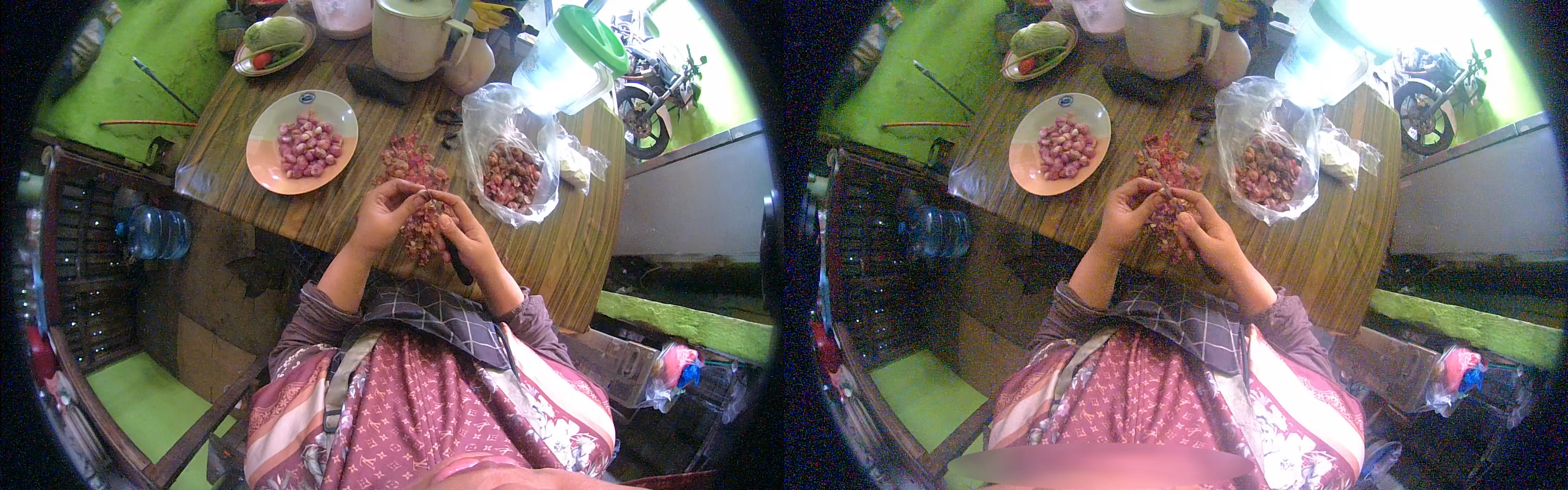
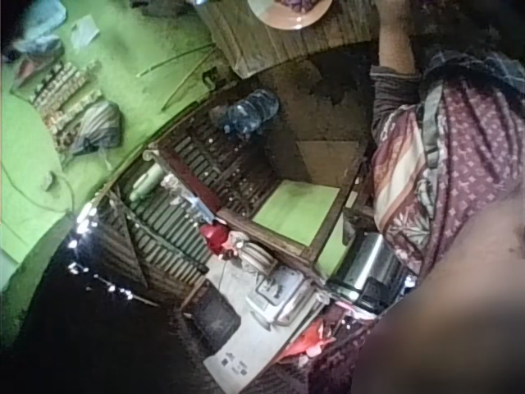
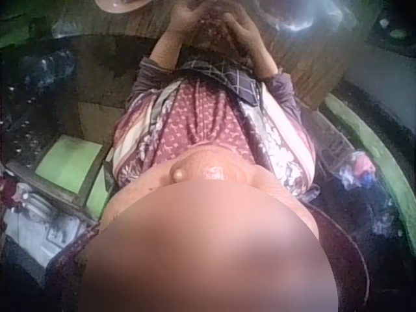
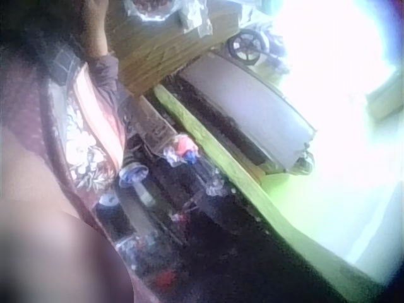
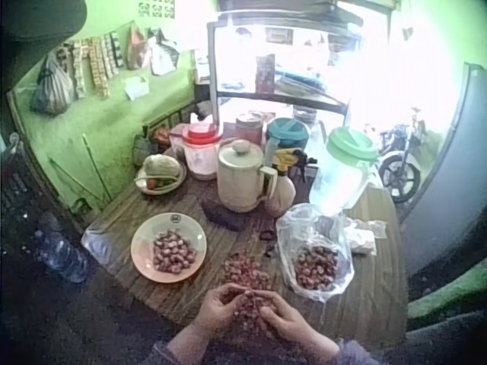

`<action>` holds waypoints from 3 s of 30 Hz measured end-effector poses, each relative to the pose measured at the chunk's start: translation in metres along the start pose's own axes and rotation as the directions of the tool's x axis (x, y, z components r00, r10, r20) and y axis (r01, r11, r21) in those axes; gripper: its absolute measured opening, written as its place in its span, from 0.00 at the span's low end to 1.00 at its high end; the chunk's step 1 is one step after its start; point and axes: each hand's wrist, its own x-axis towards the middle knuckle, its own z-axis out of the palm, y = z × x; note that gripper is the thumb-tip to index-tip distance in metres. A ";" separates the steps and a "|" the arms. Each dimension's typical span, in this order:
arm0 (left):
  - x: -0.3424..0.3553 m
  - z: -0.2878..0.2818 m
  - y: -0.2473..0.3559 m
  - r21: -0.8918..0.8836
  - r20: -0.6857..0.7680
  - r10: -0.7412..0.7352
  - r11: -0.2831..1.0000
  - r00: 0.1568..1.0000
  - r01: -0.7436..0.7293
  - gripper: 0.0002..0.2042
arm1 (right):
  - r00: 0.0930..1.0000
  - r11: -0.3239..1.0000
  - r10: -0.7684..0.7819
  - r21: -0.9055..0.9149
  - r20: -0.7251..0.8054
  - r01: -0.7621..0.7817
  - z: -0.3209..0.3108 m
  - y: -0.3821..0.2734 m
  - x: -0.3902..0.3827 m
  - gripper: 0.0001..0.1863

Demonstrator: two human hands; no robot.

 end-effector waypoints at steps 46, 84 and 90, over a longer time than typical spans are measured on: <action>0.002 -0.002 -0.016 -0.396 -0.022 -0.059 0.917 0.998 0.046 0.08 | 0.998 0.975 0.058 0.217 -0.030 -0.050 -0.008 -0.004 -0.004 0.28; 0.045 -0.058 0.044 0.473 -0.236 0.479 0.817 0.845 -0.331 0.10 | 0.969 0.941 0.130 0.333 -0.212 -0.053 -0.026 0.021 -0.011 0.27; 0.080 0.053 0.000 0.570 0.200 0.389 0.701 0.899 -0.430 0.10 | 0.922 0.885 -0.003 0.429 -0.386 0.182 -0.051 0.000 -0.029 0.25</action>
